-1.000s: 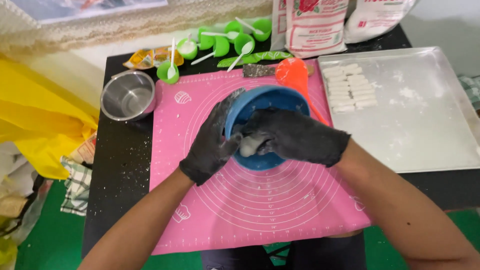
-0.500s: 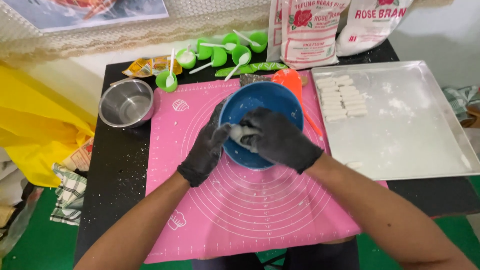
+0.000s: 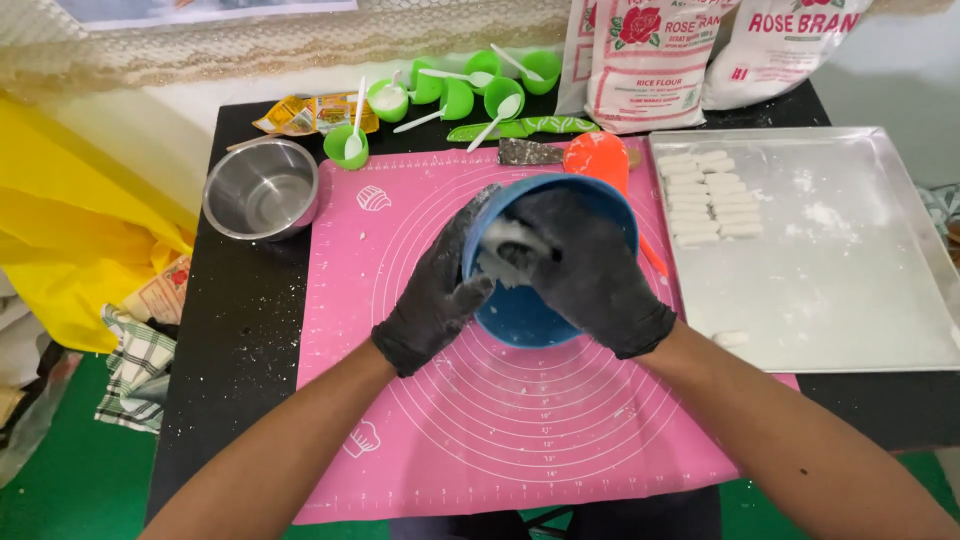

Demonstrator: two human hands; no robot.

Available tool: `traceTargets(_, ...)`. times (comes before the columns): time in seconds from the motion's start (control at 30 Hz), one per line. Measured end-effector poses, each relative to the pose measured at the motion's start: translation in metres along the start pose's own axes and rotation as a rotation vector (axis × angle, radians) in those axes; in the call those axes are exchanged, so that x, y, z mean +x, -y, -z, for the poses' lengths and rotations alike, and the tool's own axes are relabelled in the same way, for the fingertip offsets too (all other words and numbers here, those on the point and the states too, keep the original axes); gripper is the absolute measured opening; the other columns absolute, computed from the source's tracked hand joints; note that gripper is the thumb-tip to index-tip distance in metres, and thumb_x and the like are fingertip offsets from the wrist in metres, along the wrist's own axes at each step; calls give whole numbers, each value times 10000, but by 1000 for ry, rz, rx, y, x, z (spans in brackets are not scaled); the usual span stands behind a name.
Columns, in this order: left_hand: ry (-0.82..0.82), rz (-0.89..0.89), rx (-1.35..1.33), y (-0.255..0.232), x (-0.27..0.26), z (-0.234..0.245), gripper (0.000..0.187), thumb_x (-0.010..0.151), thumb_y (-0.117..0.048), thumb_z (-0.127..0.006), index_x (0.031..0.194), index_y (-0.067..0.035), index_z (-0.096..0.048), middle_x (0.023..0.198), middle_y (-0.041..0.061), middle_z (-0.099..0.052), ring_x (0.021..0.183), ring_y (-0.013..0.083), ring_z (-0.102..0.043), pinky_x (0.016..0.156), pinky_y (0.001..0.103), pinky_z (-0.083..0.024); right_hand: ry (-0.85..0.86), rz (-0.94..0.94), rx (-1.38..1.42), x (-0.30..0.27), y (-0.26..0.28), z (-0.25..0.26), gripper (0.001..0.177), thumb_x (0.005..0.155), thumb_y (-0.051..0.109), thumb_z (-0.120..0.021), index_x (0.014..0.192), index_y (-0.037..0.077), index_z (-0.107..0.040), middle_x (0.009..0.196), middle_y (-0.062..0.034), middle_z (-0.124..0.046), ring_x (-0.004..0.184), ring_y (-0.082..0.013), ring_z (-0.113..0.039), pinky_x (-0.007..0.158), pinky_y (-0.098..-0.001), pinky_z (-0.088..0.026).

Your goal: Kneading and shaping a small piece of dough in a blue bowl on a silicone mat.

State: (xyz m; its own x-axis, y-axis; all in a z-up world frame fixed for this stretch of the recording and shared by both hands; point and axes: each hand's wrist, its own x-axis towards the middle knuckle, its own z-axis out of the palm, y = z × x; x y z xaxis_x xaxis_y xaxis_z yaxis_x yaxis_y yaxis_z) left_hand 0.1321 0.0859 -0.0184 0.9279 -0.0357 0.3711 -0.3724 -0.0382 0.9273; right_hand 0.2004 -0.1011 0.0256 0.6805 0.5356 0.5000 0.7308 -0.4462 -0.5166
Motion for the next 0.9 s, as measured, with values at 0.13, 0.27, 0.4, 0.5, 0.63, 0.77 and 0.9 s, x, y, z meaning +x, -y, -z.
traceTargets(0.13, 11, -16, 35, -7, 0, 9, 684, 1000, -382, -597, 1569, -107, -337, 1402, 144, -568, 1306, 280, -564, 1130, 479, -462, 148, 260, -349, -6, 12, -2, 297, 944, 222, -651, 1238, 184, -676, 1167, -49, -666, 1173, -285, -655, 1018, -423, -556)
traceTargets(0.27, -37, 48, 81, -25, 1, 9, 575, 1008, -380, -513, 1503, -98, -435, 1134, 98, -676, 1038, 217, -687, 935, 440, -600, 206, 383, -568, -9, 19, 0, 289, 963, 279, -668, 1236, 182, -674, 1153, -64, -659, 1170, -288, -662, 1009, -434, -560)
traceTargets(0.4, -56, 91, 110, -23, 5, 8, 464, 1003, -364, -472, 1374, -99, -562, 1058, 111, -722, 918, 237, -731, 836, 387, -625, 413, 368, -478, 3, 14, 10, 334, 962, 349, -637, 1263, 206, -642, 1210, -70, -618, 1170, -279, -648, 996, -417, -550)
traceTargets(0.5, -75, 96, 166, -22, 7, 8, 417, 1005, -373, -467, 1281, -95, -611, 969, 87, -732, 868, 211, -730, 758, 370, -631, 601, 278, -362, 14, 17, 22, 298, 936, 290, -649, 1223, 214, -667, 1188, -74, -624, 1158, -301, -662, 989, -434, -556)
traceTargets(0.63, -37, 22, 31, -2, 2, 10, 600, 1015, -462, -502, 1481, -84, -481, 1269, 215, -670, 1115, 372, -684, 978, 517, -560, 618, 292, -106, 11, 10, 34, 286, 848, 255, -709, 1132, 226, -720, 1189, -27, -631, 1208, -295, -621, 1036, -436, -523)
traceTargets(0.77, -38, 5, 147, -10, 5, 5, 580, 1026, -423, -445, 1494, -81, -471, 1310, 200, -659, 1212, 372, -641, 1007, 523, -549, 362, 4, -38, 12, -4, 31, 377, 844, 317, -757, 1213, 256, -704, 1146, 10, -673, 1146, -211, -670, 984, -382, -555)
traceTargets(0.9, -32, -69, 82, -5, 0, 4, 686, 1044, -614, -429, 1498, -100, -425, 1475, 166, -555, 1403, 349, -534, 1186, 495, -458, 170, 231, -24, 9, -7, 14, 468, 857, 231, -814, 1256, 23, -685, 1128, -125, -648, 1072, -343, -584, 944, -457, -460)
